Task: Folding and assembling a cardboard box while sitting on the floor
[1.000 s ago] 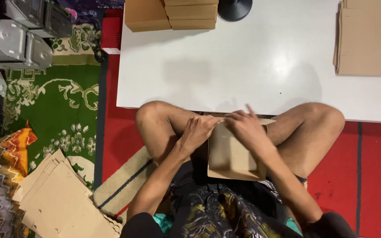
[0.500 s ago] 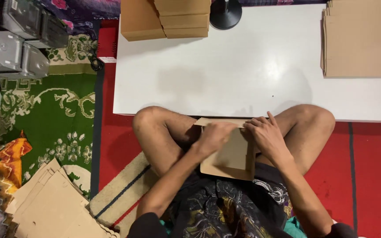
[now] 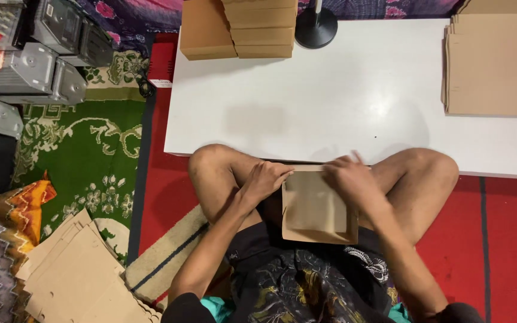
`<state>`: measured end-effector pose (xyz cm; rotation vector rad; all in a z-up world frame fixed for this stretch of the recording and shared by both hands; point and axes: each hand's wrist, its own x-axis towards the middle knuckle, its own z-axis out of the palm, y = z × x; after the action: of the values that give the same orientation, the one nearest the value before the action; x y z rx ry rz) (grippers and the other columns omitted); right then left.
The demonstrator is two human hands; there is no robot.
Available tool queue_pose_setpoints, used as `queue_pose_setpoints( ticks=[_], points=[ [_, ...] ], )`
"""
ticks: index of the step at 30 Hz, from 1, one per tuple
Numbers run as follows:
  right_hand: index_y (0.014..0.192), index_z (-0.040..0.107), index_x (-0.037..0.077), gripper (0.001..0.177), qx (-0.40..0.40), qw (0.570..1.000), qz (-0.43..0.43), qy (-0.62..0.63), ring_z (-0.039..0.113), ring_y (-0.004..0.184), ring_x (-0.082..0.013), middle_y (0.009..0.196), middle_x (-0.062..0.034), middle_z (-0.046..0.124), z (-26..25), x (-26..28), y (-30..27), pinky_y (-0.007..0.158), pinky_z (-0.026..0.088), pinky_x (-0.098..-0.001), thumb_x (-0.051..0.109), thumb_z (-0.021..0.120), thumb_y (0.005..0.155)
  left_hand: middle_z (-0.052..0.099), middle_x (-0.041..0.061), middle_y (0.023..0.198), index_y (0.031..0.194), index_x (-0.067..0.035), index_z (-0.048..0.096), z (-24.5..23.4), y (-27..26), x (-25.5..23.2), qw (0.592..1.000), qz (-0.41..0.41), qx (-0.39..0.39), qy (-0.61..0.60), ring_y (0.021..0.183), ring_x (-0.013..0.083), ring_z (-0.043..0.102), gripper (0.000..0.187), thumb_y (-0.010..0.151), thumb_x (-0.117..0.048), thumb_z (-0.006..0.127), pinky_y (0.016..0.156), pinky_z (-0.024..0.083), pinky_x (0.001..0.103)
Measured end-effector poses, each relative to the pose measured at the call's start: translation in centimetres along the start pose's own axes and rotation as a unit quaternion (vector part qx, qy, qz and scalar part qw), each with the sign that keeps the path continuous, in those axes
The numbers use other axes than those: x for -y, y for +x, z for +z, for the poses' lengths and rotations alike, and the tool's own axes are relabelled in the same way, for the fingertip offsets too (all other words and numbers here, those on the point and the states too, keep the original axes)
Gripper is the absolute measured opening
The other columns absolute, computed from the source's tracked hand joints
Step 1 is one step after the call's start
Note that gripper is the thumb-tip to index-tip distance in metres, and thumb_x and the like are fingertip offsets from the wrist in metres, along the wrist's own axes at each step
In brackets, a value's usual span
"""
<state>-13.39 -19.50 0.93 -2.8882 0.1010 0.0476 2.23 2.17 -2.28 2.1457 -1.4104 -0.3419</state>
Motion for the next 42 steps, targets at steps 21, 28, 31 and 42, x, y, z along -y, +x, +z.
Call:
queue_pose_setpoints(
  ticks=[21, 28, 31, 42],
  points=[
    [0.106, 0.077, 0.027, 0.019, 0.05, 0.998, 0.019, -0.031, 0.066, 0.121, -0.02, 0.109, 0.0051, 0.078, 0.7, -2.5, -1.1, 0.122, 0.022, -0.0699, 0.029, 0.063, 0.092, 0.078, 0.0, 0.097, 0.114, -0.027, 0.072, 7.5, 4.0, -3.1, 0.998, 0.043, 0.021, 0.048, 0.081, 0.0289, 0.076, 0.025, 0.097, -0.015, 0.06, 0.075, 0.062, 0.043],
    [0.112, 0.077, 0.019, 0.023, 0.062, 0.995, 0.058, 0.049, 0.069, 0.117, -0.0311, 0.108, -0.0063, 0.08, -1.6, -3.9, -1.7, 0.118, 0.03, -0.0707, 0.023, 0.063, 0.095, 0.078, 0.007, 0.092, 0.107, -0.023, 0.075, 2.5, -0.3, 2.2, 0.997, -0.043, 0.048, 0.035, 0.077, 0.0367, 0.075, 0.022, 0.102, -0.033, 0.056, 0.069, 0.062, 0.048],
    [0.12, 0.074, 0.026, 0.032, 0.053, 0.997, 0.036, -0.031, 0.068, 0.12, -0.0244, 0.112, 0.0004, 0.078, 1.2, -1.3, 0.0, 0.121, 0.028, -0.0678, 0.037, 0.066, 0.091, 0.074, 0.019, 0.078, 0.094, -0.006, 0.072, 4.6, -0.5, 1.5, 0.991, -0.126, 0.024, 0.026, 0.073, 0.0444, 0.072, 0.027, 0.1, -0.029, 0.06, 0.069, 0.059, 0.05],
    [0.117, 0.074, 0.025, 0.028, 0.005, 0.999, 0.022, -0.045, 0.068, 0.117, -0.0169, 0.112, 0.0054, 0.078, 0.6, -3.2, -2.6, 0.124, 0.026, -0.0595, 0.026, 0.063, 0.091, 0.078, 0.01, 0.092, 0.098, -0.016, 0.073, -0.5, -1.2, 2.5, 0.996, -0.054, 0.053, 0.053, 0.089, 0.0346, 0.075, 0.015, 0.098, -0.026, 0.062, 0.097, 0.055, 0.054]
  ],
)
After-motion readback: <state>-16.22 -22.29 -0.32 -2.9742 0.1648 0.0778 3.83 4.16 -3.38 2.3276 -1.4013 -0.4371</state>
